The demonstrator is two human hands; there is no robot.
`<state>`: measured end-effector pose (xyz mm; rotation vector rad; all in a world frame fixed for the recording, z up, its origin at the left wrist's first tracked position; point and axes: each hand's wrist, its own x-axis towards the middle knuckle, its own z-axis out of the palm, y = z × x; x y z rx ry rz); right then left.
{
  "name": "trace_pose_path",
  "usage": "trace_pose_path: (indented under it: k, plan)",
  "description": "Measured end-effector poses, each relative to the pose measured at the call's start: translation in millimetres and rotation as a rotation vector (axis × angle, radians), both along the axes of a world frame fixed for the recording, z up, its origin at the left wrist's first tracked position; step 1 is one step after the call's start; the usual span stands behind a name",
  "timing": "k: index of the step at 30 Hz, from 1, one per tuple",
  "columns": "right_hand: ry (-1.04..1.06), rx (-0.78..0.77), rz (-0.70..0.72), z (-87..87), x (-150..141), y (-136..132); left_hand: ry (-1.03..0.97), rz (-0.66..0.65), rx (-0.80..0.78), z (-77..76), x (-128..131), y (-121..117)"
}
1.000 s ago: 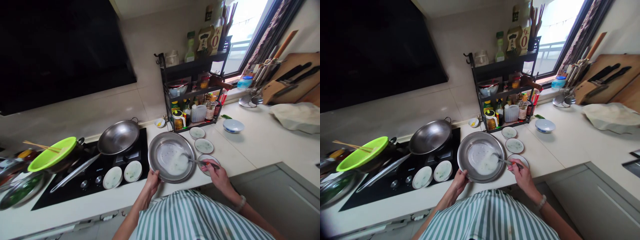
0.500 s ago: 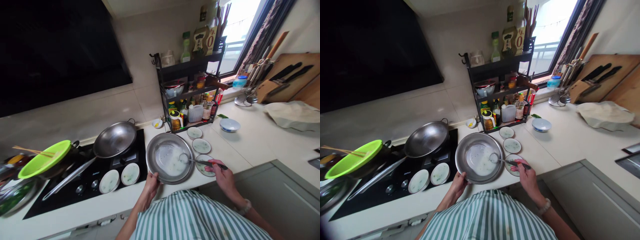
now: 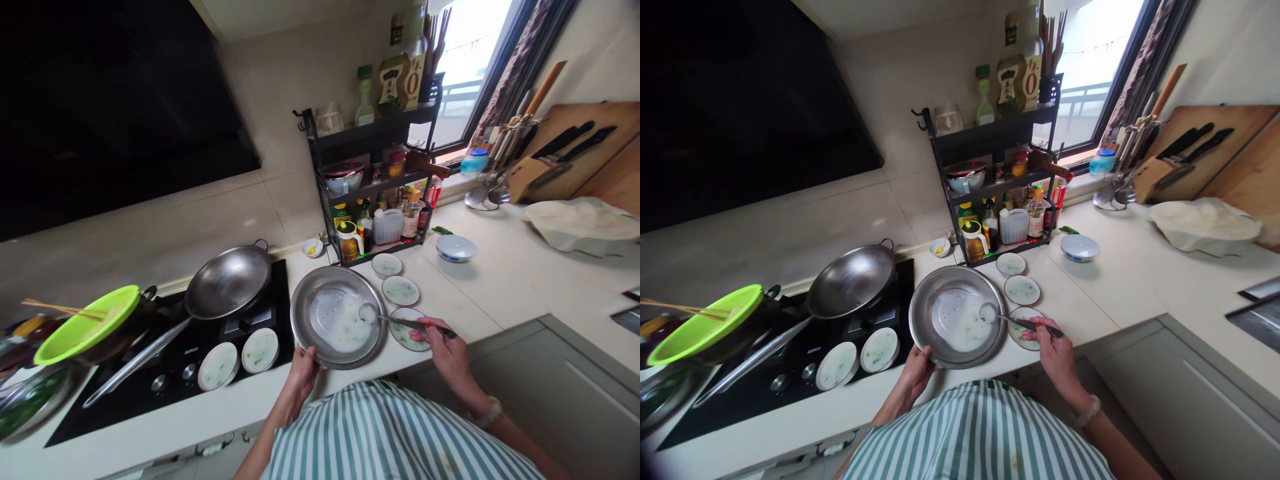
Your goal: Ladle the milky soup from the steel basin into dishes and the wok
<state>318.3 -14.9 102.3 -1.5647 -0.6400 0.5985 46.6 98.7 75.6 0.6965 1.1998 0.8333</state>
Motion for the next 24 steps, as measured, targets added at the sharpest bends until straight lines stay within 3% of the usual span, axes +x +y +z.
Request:
trace_pose_path:
  k: [15,19,24]
  plan:
    - [0.209,0.127,-0.059,-16.4,5.8,-2.1,0.009,0.026,-0.025,-1.0,0.8,-1.9]
    - [0.237,0.142,-0.082,-10.8,7.0,-5.5,0.01,0.022,-0.021,0.2,0.9,-1.6]
    - [0.275,0.203,-0.137,9.0,10.0,-11.7,0.001,0.027,-0.012,-1.2,0.2,-2.8]
